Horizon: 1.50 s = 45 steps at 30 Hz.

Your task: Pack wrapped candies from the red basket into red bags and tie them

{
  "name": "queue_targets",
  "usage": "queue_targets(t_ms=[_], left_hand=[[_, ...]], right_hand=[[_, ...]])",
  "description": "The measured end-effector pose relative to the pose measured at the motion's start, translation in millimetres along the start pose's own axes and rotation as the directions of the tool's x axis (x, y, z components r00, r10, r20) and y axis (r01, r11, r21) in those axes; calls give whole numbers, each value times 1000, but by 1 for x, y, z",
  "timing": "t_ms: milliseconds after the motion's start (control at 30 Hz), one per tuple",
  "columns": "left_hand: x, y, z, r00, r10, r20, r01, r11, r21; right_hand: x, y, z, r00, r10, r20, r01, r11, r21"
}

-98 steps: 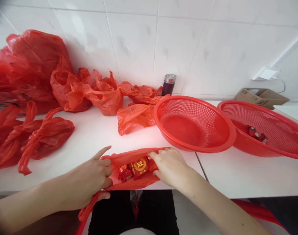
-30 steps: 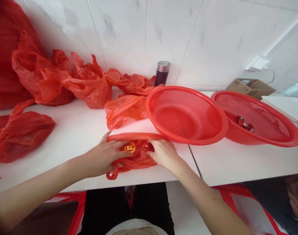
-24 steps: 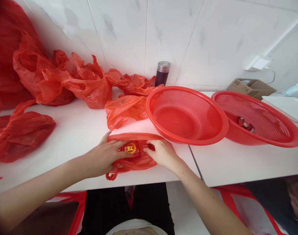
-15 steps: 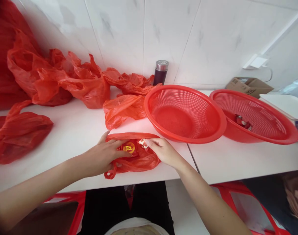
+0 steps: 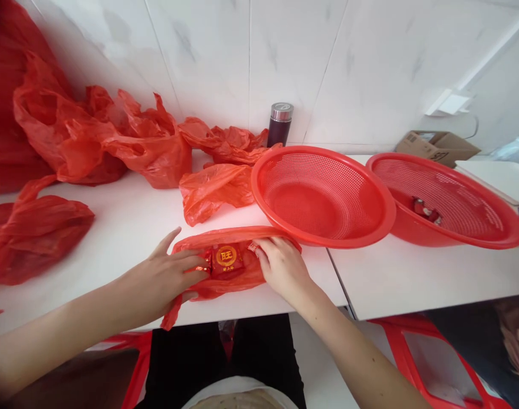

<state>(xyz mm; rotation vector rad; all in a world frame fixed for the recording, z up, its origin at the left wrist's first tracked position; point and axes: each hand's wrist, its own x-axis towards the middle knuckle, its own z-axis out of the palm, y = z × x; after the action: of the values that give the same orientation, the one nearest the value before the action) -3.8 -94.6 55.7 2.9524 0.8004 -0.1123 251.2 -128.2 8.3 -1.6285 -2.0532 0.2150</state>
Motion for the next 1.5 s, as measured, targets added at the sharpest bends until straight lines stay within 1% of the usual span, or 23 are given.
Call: queue_targets(t_ms=[67, 167, 233, 300, 400, 467, 500, 567, 633, 700, 767, 867, 933, 1033, 1167, 1233, 1367, 1500], left_hand=[[-5, -2, 2, 1000, -3, -14, 2, 1000, -8], [-8, -4, 8, 999, 7, -35, -7, 1000, -10], [-8, -5, 10, 1000, -2, -25, 2, 1000, -5], [-9, -5, 10, 999, -32, 10, 32, 999, -9], [-11, -4, 6, 995, -75, 60, 77, 996, -33], [-12, -4, 4, 993, -87, 76, 91, 995, -43], [-12, -5, 3, 993, -89, 83, 93, 995, -43], [-13, -5, 2, 990, -88, 106, 91, 995, -31], [-13, -5, 3, 990, -78, 121, 80, 997, -10], [-12, -6, 5, 991, -77, 114, 76, 997, 9], [-11, -6, 8, 990, -91, 106, 88, 996, 28], [-10, -7, 11, 985, -115, 132, 108, 993, 56], [-10, -8, 12, 982, -124, 143, 114, 991, 73], [-12, -10, 13, 982, -143, 124, 132, 987, 91], [-14, -13, 14, 984, -147, 99, 138, 986, 89], [-14, -14, 14, 984, -141, 107, 133, 988, 77], [-13, -15, 11, 980, -147, 132, 141, 989, 56], [-15, -19, 9, 976, -183, 120, 179, 983, 41]], right_hand=[[1, -9, 5, 997, -83, 7, 83, 996, 40], [8, -24, 16, 969, -207, 138, 199, 978, 67], [17, -30, 23, 943, -251, 219, 242, 968, 68], [25, -30, 25, 931, -243, 271, 234, 970, 68], [31, -22, 19, 939, -132, 317, 127, 991, 34], [30, -15, 10, 948, -39, 315, 48, 999, -21], [29, -14, 6, 951, -14, 309, 30, 998, -47], [24, -14, 0, 952, -24, 307, 46, 997, -64], [20, -22, 0, 949, -83, 304, 98, 995, -33], [17, -33, 8, 949, -135, 286, 143, 990, -6], [16, -45, 20, 957, -155, 247, 163, 987, -12], [15, -56, 39, 972, -131, 193, 140, 990, -30], [14, -58, 47, 978, -117, 170, 123, 992, -25], [11, -57, 50, 977, -138, 161, 141, 990, -3], [10, -55, 48, 972, -114, 206, 114, 993, 15], [11, -56, 50, 978, -101, 184, 99, 995, 18], [13, -64, 58, 989, -110, 96, 109, 994, 17], [13, -69, 63, 981, -142, 129, 138, 990, 41]])
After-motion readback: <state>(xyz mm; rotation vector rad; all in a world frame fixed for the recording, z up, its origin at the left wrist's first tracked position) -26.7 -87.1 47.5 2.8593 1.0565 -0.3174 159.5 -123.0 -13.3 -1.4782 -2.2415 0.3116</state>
